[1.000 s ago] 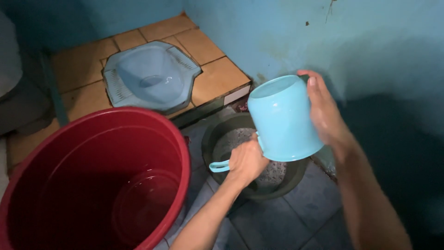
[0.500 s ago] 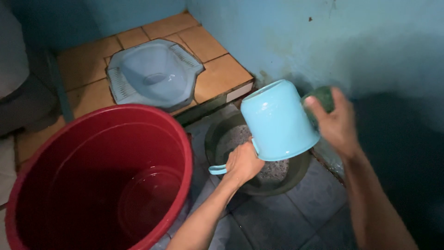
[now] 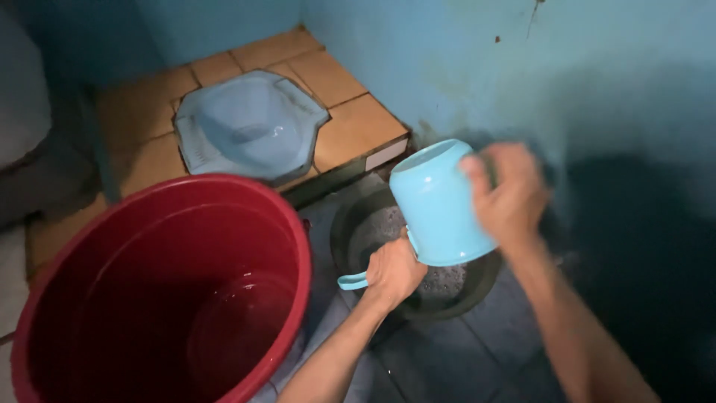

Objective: Scrubbing and rinsing a plastic pitcher and a basin in a bathroom.

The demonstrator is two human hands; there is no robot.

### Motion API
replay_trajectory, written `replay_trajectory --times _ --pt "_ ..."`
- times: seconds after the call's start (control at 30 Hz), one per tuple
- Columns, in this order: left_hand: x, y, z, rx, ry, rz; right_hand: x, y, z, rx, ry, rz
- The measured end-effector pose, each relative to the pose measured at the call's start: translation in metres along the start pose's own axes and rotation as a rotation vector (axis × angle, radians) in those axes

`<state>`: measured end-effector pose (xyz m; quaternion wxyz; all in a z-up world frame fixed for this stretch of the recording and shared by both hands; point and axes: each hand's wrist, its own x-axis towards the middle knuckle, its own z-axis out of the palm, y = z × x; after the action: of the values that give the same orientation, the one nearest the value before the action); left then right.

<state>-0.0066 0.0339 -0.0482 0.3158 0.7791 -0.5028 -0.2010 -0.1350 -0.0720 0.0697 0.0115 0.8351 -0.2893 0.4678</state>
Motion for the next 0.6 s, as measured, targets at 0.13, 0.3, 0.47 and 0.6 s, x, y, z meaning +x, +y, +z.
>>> replay_trajectory --times 0.13,0.3,0.47,0.6 --pt "0.006 0.009 -0.014 -0.039 0.026 -0.015 0.001 -0.004 0.004 0.049 0.059 -0.017" --pt "0.013 0.006 -0.02 0.039 0.065 -0.038 -0.014 0.028 0.001 0.024 -0.09 -0.099" --pt "0.014 0.014 -0.043 0.033 0.117 -0.055 -0.06 0.022 0.013 0.07 -0.128 -0.239" --pt "0.024 0.014 -0.017 0.074 0.127 0.097 -0.062 -0.003 0.017 0.006 -0.191 -0.397"
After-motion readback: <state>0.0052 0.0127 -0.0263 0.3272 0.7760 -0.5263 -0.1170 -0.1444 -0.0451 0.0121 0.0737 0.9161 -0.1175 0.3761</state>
